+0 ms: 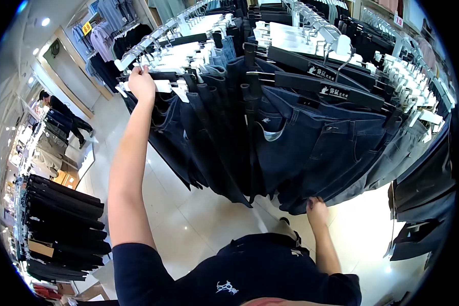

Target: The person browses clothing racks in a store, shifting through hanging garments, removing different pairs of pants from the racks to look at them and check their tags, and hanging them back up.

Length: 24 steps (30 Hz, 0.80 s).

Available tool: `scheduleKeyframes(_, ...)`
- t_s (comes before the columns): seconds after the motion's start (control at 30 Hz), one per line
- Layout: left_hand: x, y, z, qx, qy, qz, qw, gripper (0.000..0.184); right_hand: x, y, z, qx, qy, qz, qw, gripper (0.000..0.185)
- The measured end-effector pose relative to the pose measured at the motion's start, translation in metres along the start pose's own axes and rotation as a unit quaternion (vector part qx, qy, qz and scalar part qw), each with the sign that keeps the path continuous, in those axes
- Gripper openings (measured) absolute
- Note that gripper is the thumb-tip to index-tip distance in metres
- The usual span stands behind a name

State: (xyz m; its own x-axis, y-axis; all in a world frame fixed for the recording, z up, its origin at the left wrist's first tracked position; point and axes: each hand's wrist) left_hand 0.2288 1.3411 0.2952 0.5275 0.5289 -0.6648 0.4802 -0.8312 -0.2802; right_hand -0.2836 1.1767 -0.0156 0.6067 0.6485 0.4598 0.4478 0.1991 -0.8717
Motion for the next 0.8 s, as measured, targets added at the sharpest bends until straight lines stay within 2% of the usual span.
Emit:
scheduleKeyframes(0.07, 0.009, 0.005, -0.005, -0.029, 0.025, -0.068, 0.997, 0.026, -0.025, 0.034, 0.016, -0.006, 0.021, -0.037, 0.999, 0.020)
scheduleKeyframes(0.13, 0.004, 0.001, -0.004, 0.013, -0.022, -0.057, 0.998, 0.029, -0.028, 0.045, 0.020, -0.019, 0.067, -0.113, 0.991, 0.026)
scheduleKeyframes(0.17, 0.006, 0.001, -0.004, 0.022, -0.019, -0.071, 0.997, 0.029, -0.020, 0.042, 0.015, -0.038, 0.037, -0.113, 0.992, 0.031)
scheduleKeyframes(0.2, 0.010, 0.001, -0.005, 0.031, -0.017, -0.084, 0.996, 0.031, -0.015, 0.031, 0.007, 0.023, 0.066, -0.160, 0.985, 0.039)
scheduleKeyframes(0.27, 0.028, 0.008, -0.008, -0.003, -0.007, 0.028, 1.000, 0.044, -0.012, 0.014, -0.008, -0.014, 0.074, -0.184, 0.980, 0.045)
scheduleKeyframes(0.33, 0.019, -0.005, 0.002, 0.053, 0.003, 0.048, 0.997, 0.058, -0.018, -0.005, -0.029, -0.195, 0.098, -0.290, 0.932, 0.046)
scheduleKeyframes(0.4, 0.001, -0.021, 0.031, 0.030, -0.003, 0.095, 0.995, 0.055, -0.022, -0.054, -0.041, -0.328, 0.014, -0.219, 0.919, 0.046)
scheduleKeyframes(0.47, -0.034, -0.049, 0.094, -0.082, 0.077, 0.108, 0.988, 0.044, -0.044, -0.078, -0.047, -0.459, -0.012, -0.073, 0.885, 0.054)
scheduleKeyframes(0.53, -0.044, -0.051, 0.165, -0.098, 0.067, 0.273, 0.955, 0.033, -0.047, -0.105, -0.057, -0.490, 0.024, -0.093, 0.866, 0.060)
scheduleKeyframes(0.57, -0.043, -0.045, 0.208, -0.046, 0.009, 0.320, 0.946, 0.028, -0.050, -0.111, -0.062, -0.463, 0.015, -0.189, 0.866, 0.060)
scheduleKeyframes(0.6, -0.041, -0.043, 0.249, 0.086, -0.025, 0.327, 0.941, 0.030, -0.054, -0.107, -0.066, -0.464, 0.011, -0.188, 0.866, 0.060)
scheduleKeyframes(0.63, -0.054, -0.034, 0.287, 0.148, -0.121, 0.359, 0.913, 0.036, -0.061, -0.097, -0.069, -0.390, 0.023, -0.332, 0.858, 0.058)
scheduleKeyframes(0.67, -0.049, -0.018, 0.322, 0.190, -0.179, 0.380, 0.887, 0.045, -0.068, -0.088, -0.072, -0.307, 0.033, -0.466, 0.829, 0.055)
scheduleKeyframes(0.73, -0.041, 0.009, 0.370, 0.275, -0.355, 0.416, 0.791, 0.056, -0.053, -0.068, -0.077, -0.292, 0.051, -0.480, 0.826, 0.046)
scheduleKeyframes(0.8, -0.003, 0.043, 0.401, 0.375, -0.272, 0.337, 0.820, 0.058, -0.052, -0.041, -0.073, -0.288, 0.091, -0.467, 0.831, 0.037)
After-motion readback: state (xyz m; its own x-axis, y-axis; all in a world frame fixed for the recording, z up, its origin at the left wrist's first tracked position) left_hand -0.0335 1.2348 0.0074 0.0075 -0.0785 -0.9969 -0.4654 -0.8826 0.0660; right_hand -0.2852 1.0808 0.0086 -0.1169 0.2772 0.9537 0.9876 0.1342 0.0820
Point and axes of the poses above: each hand's wrist, its own z-axis away from the middle knuckle, its own y-axis out of the palm, x = y × z, and after that the axes turned 9 degrees about -y, right-handed
